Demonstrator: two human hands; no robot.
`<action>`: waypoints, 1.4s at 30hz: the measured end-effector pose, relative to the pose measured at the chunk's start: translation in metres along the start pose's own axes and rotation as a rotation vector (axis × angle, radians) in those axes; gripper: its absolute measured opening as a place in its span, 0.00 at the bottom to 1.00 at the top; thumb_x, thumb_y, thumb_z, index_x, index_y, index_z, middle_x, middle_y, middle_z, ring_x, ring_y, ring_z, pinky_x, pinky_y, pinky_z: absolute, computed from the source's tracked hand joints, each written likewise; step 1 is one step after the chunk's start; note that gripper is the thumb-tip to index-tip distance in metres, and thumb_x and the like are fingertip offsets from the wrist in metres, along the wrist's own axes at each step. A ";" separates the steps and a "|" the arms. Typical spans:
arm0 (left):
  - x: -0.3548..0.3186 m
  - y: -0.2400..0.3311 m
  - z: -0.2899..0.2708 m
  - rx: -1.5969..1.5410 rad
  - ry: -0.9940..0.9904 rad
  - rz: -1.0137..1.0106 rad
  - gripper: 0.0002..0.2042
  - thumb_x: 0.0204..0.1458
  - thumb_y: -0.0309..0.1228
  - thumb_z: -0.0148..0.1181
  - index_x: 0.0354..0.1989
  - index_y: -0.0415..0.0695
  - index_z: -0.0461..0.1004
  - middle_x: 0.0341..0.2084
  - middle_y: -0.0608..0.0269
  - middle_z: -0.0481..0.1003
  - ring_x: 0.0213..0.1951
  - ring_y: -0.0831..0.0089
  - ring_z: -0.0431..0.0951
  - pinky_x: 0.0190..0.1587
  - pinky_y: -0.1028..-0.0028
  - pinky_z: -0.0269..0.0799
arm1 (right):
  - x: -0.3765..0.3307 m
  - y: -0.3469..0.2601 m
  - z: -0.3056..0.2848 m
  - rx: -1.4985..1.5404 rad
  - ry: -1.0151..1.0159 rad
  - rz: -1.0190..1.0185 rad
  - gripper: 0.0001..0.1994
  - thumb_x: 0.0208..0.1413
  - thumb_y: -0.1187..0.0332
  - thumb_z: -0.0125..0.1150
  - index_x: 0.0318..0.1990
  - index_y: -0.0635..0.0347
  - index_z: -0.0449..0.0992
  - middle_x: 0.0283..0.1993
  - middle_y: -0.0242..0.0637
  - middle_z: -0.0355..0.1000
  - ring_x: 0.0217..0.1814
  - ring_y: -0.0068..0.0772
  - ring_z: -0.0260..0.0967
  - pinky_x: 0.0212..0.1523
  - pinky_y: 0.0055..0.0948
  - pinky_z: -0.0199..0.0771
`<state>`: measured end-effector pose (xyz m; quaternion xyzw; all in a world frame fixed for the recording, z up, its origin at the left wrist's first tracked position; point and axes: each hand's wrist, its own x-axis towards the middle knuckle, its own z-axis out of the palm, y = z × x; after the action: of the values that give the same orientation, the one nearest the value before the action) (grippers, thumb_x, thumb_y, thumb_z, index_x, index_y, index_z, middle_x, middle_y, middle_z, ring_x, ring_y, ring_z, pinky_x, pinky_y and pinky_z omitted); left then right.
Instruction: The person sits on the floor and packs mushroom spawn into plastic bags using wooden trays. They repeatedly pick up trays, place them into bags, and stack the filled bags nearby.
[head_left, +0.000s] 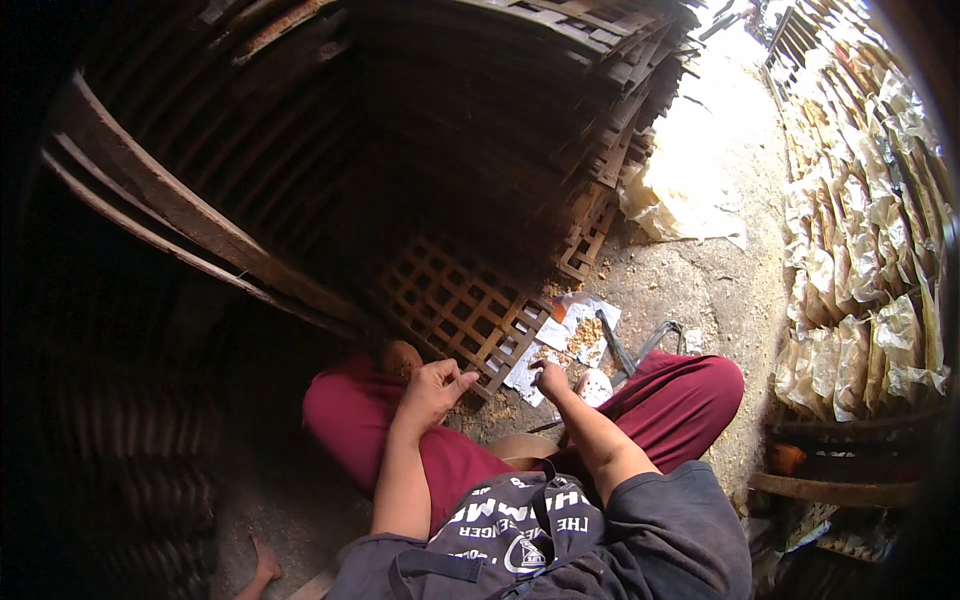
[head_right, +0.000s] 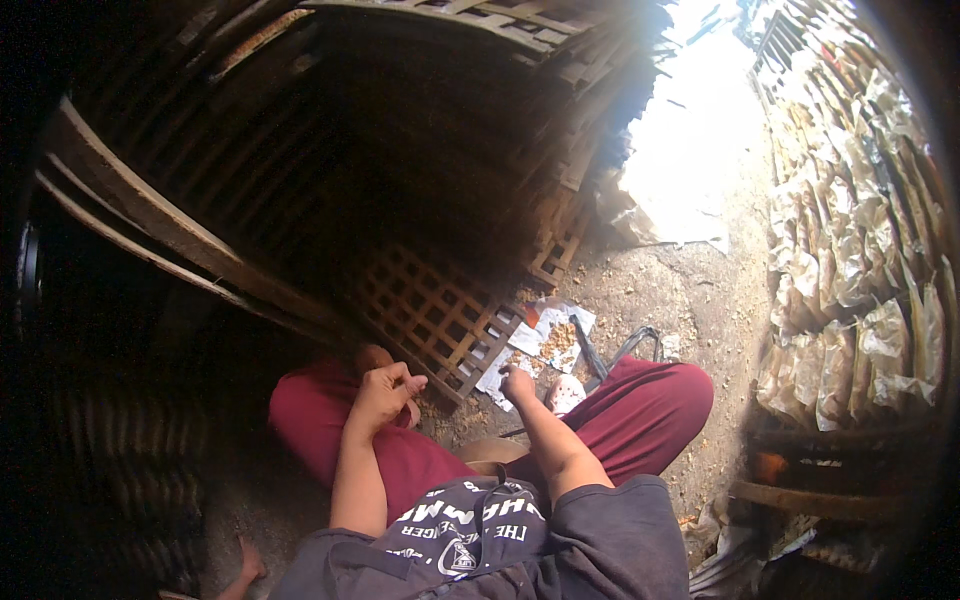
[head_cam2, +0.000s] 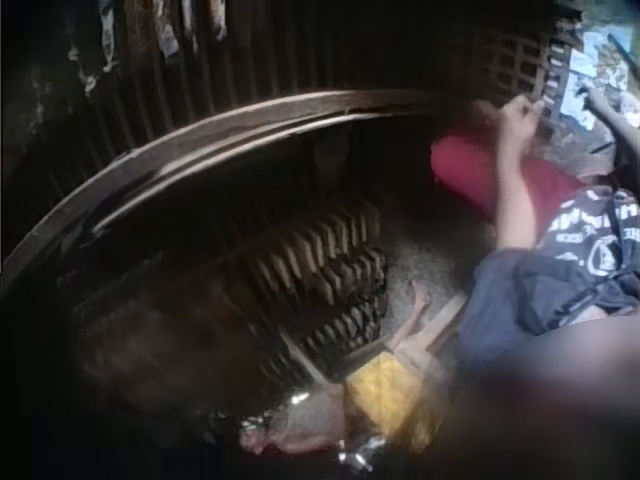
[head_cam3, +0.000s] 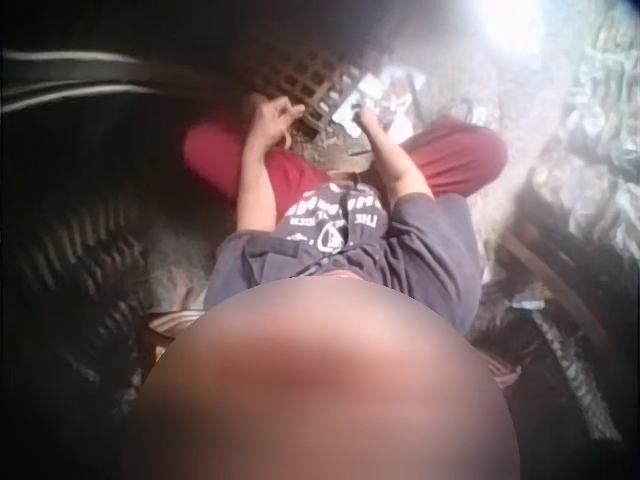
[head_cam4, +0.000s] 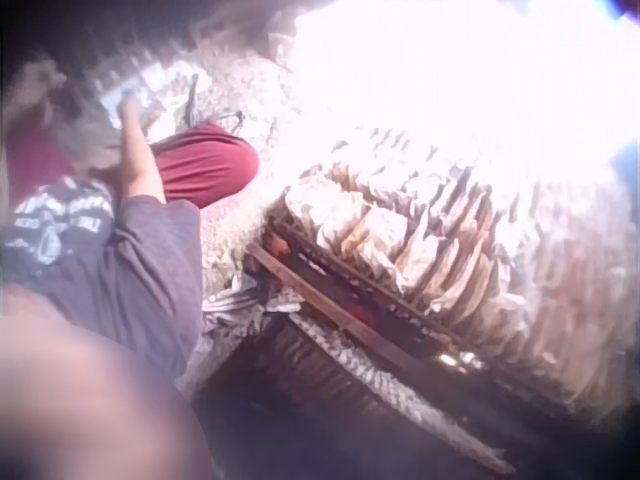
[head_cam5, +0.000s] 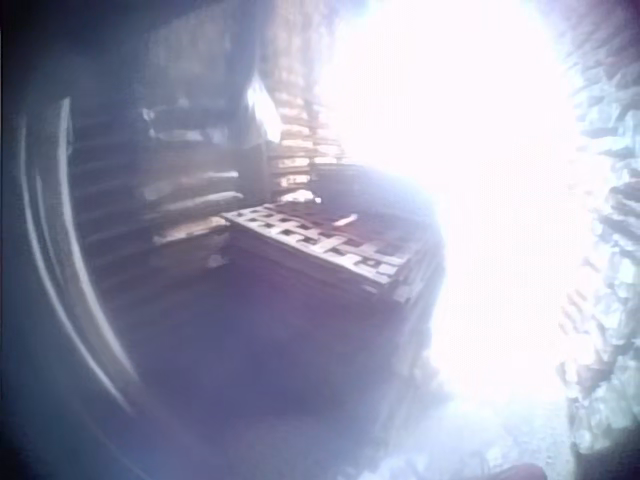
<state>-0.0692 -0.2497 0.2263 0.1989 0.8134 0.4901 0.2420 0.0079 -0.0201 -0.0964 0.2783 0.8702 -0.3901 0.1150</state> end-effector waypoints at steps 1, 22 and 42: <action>0.000 0.006 0.002 -0.188 0.024 0.105 0.16 0.53 0.38 0.56 0.17 0.41 0.69 0.13 0.63 0.70 0.21 0.72 0.71 0.45 0.68 0.66 | 0.003 -0.009 -0.010 0.062 -0.004 -0.041 0.13 0.46 0.69 0.52 0.39 0.50 0.78 0.39 0.49 0.74 0.43 0.46 0.73 0.44 0.38 0.72; 0.038 0.033 0.074 0.040 0.248 0.379 0.29 0.53 0.30 0.57 0.61 0.39 0.54 0.48 0.50 0.69 0.51 0.65 0.69 0.56 0.71 0.61 | -0.092 -0.136 -0.111 1.441 -0.431 -0.161 0.35 0.57 0.43 0.43 0.67 0.49 0.45 0.61 0.50 0.57 0.59 0.42 0.60 0.59 0.40 0.57; -0.083 0.204 0.046 -1.119 -0.572 0.953 0.13 0.56 0.36 0.53 0.49 0.53 0.65 0.36 0.52 0.76 0.46 0.55 0.72 0.60 0.47 0.49 | -0.148 -0.148 -0.241 1.796 -0.134 -0.022 0.24 0.50 0.69 0.52 0.58 0.56 0.61 0.55 0.41 0.67 0.60 0.38 0.62 0.63 0.41 0.55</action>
<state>0.0419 -0.1739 0.4062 0.4933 0.1792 0.8072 0.2700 0.0483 0.0203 0.2177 0.2318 0.2317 -0.9395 -0.0990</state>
